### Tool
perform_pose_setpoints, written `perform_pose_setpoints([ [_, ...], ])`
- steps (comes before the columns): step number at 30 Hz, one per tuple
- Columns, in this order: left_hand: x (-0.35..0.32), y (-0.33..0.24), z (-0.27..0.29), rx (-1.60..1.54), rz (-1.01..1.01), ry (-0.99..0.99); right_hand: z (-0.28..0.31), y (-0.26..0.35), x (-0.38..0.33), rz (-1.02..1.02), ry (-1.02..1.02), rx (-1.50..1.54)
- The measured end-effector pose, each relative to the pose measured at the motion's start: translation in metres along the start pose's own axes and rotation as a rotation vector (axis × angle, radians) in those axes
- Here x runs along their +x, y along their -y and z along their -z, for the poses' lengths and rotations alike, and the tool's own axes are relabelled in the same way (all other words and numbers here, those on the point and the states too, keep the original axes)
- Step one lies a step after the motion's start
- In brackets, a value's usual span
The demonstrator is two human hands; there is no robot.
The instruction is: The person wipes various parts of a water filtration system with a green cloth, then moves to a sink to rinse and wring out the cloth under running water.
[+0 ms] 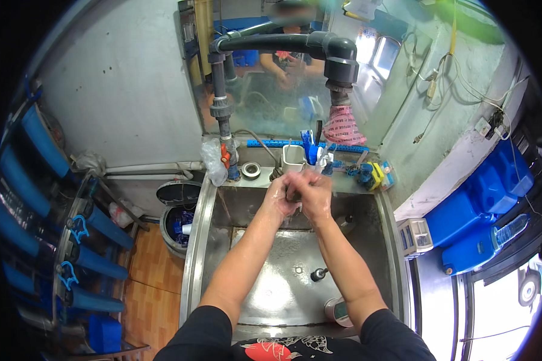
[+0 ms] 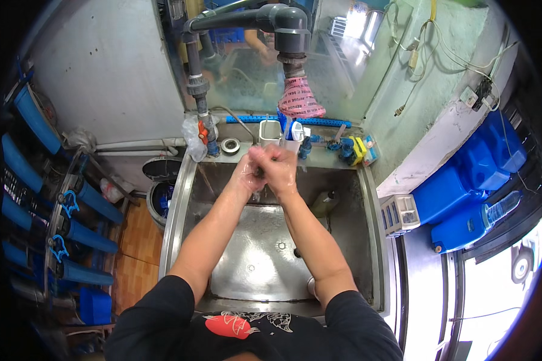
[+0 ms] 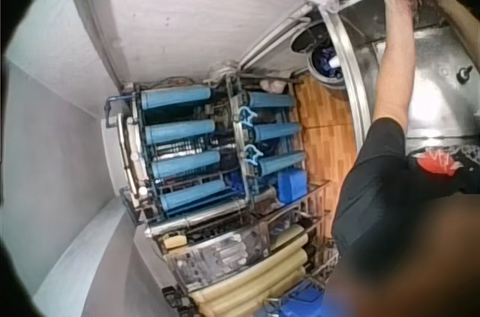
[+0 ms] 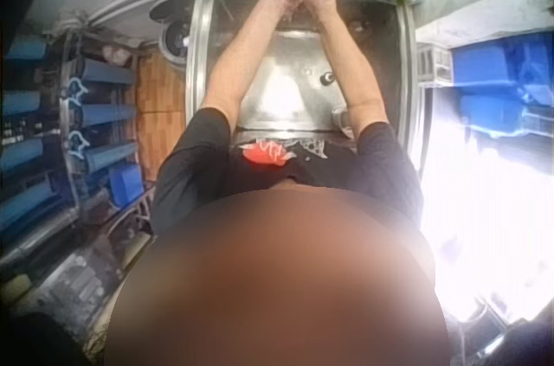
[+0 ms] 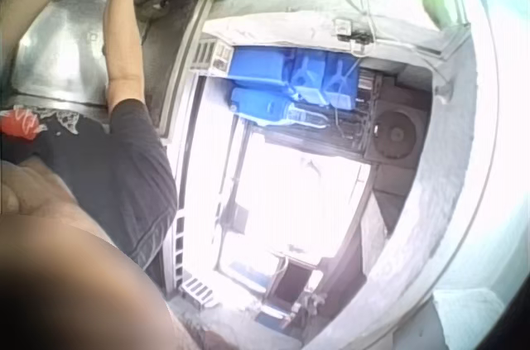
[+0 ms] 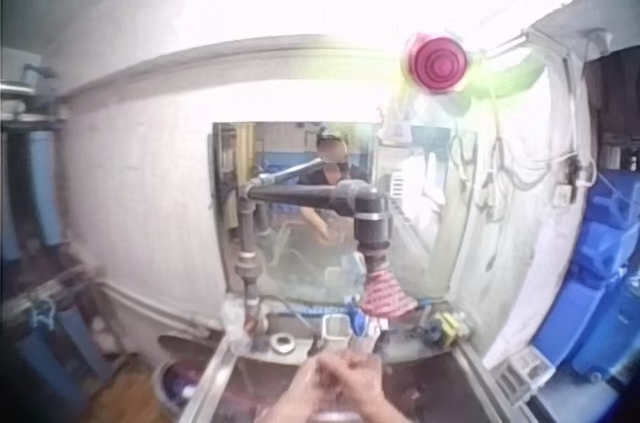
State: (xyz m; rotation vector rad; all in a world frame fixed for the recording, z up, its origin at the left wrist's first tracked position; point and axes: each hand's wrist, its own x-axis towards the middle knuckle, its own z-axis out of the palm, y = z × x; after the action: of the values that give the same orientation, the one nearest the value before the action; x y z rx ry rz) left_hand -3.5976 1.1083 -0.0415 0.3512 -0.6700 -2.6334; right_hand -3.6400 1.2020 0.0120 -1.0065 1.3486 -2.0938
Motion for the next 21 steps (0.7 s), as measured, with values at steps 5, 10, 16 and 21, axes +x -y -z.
perform_pose_setpoints([
  [5,-0.035,-0.004,-0.007,0.434,0.214,0.109,-0.003,0.013,-0.033,0.628,0.497,-0.637],
  [10,-0.046,0.010,0.001,0.656,0.783,0.356,-0.004,-0.004,-0.088,0.932,0.869,-0.815],
  [16,-0.070,0.077,0.042,1.333,0.694,0.406,-0.003,-0.046,-0.146,0.784,1.365,-1.071],
  [21,-0.075,0.139,0.108,1.911,0.478,0.486,-0.006,-0.110,-0.182,0.395,1.765,-1.123],
])
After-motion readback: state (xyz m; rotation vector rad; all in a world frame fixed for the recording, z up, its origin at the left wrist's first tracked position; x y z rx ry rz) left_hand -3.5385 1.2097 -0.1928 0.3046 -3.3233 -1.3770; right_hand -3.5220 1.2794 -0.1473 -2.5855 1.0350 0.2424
